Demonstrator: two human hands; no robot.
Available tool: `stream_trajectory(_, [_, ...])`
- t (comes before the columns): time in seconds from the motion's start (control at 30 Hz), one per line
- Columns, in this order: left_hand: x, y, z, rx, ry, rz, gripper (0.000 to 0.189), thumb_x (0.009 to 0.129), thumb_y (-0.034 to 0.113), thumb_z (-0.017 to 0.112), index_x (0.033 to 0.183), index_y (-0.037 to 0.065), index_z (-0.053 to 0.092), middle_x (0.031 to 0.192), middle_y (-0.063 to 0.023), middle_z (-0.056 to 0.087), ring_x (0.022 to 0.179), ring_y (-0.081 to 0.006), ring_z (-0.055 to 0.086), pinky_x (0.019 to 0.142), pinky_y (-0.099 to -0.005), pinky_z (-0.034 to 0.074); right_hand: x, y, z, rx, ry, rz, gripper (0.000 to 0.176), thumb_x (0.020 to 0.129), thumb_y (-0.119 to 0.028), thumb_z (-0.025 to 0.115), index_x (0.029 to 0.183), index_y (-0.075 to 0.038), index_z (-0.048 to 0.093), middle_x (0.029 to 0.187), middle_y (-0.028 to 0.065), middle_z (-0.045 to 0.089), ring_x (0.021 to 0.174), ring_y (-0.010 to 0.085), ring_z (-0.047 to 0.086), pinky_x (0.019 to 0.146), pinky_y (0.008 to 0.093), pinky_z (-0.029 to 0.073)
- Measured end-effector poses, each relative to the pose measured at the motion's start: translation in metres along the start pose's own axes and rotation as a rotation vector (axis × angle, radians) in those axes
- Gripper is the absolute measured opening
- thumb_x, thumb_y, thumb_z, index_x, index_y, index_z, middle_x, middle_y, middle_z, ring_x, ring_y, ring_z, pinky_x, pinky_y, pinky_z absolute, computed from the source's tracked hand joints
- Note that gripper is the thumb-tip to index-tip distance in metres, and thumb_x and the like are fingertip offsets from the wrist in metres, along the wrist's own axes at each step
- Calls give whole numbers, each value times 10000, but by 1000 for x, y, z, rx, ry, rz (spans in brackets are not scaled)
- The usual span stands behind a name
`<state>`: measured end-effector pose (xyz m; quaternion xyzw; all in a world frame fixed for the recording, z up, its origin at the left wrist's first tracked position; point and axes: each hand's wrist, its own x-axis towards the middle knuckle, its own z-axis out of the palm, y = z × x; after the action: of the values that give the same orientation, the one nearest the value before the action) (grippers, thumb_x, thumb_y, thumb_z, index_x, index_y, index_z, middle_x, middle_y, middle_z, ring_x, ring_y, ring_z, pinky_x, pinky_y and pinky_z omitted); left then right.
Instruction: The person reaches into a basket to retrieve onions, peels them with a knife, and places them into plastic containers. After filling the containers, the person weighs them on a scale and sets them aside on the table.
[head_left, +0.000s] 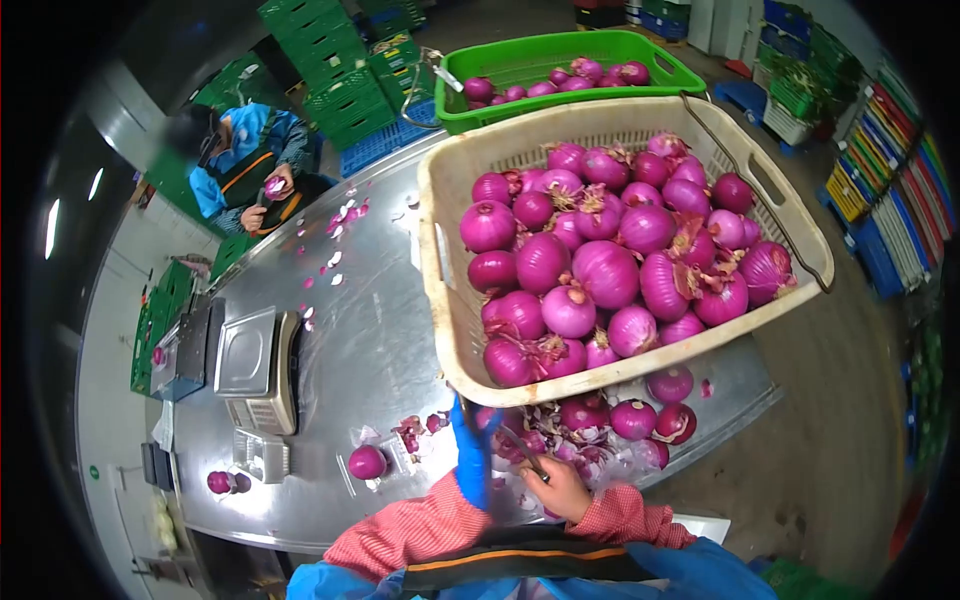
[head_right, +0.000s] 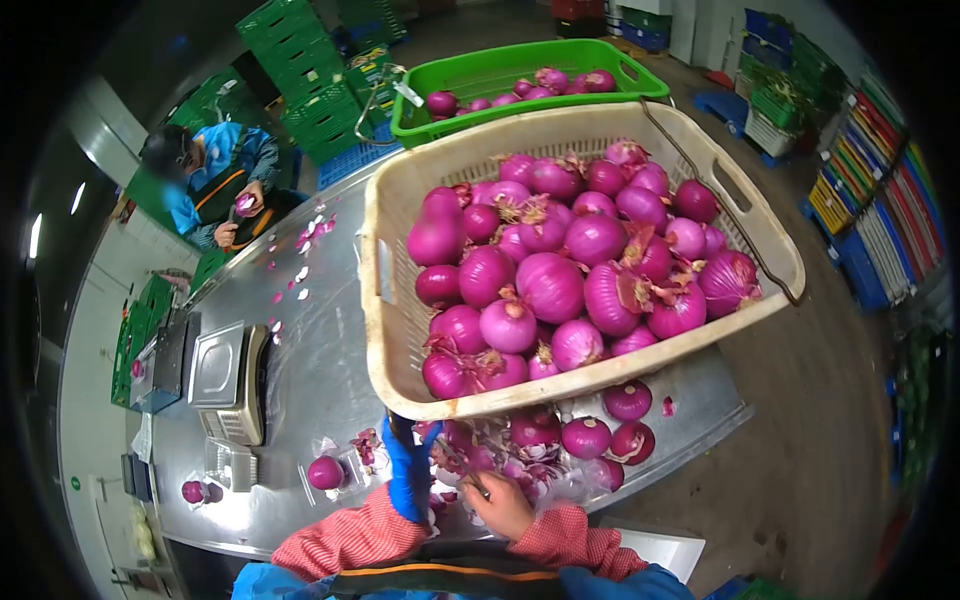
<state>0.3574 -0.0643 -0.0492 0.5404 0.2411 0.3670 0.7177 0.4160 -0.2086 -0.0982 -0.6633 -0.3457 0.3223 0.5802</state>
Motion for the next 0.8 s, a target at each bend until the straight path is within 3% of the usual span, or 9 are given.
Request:
stream_trajectory(0.17, [-6,39,19,-128,-185,-107,833,950,551,472,1560,134,89,1615,-59,128,1478,-230,157,1158,-536,186,-3,-1,2,63,37,87,192,888,-142,625,1008,2,665,865,148,683,795,261,678,716,348,513])
stream_trajectory(0.23, [6,48,-17,133,-131,-187,820,957,538,470,1543,66,146,1590,-104,200,1456,-242,210,1167,-454,201,-8,1,1,67,70,100,186,881,-143,634,998,-3,672,865,140,690,791,246,681,721,342,517])
stream_trajectory(0.33, [59,106,-44,671,-190,429,706,877,175,633,1456,-22,280,1481,-188,365,1354,-307,386,1144,-406,274,-4,0,-3,60,108,55,179,868,-141,648,986,-11,679,858,134,696,777,237,684,717,339,520])
stream_trajectory(0.47, [170,170,29,1160,-613,773,640,790,129,712,1363,-9,464,1303,-193,544,1199,-362,517,1031,-424,382,-3,-10,-8,46,121,68,167,863,-136,648,978,-20,681,835,139,687,753,254,681,699,344,517])
stream_trajectory(0.57, [241,133,67,1442,-631,646,746,763,197,753,1421,112,412,1286,-198,542,1197,-380,515,1029,-438,410,0,-20,-14,31,149,53,154,866,-134,641,969,-28,680,823,142,680,739,270,677,691,349,516])
stream_trajectory(0.6, [260,125,82,1588,-655,421,760,763,234,760,1424,139,397,1312,-208,519,1213,-385,509,1035,-448,419,-1,-22,-16,28,159,52,150,867,-135,639,966,-30,680,820,143,677,735,275,675,689,351,515])
stream_trajectory(0.63, [280,107,85,1717,-598,432,754,756,290,770,1402,119,419,1253,-208,572,1139,-390,572,973,-442,480,-2,-22,-17,20,191,30,146,870,-139,636,964,-37,681,820,138,678,736,276,675,692,353,516])
stream_trajectory(0.73, [316,80,107,1960,-633,30,753,738,323,781,1380,110,452,1138,-200,641,1024,-404,632,901,-449,527,-7,-16,-21,49,279,56,145,874,-137,631,963,-33,679,826,133,681,746,276,678,697,351,516])
stream_trajectory(0.8, [320,75,120,2061,-647,-99,753,733,336,782,1375,111,460,1122,-199,649,1011,-405,639,892,-448,532,-11,-14,-26,57,302,80,144,877,-133,626,965,-31,675,836,131,685,759,275,680,703,348,517])
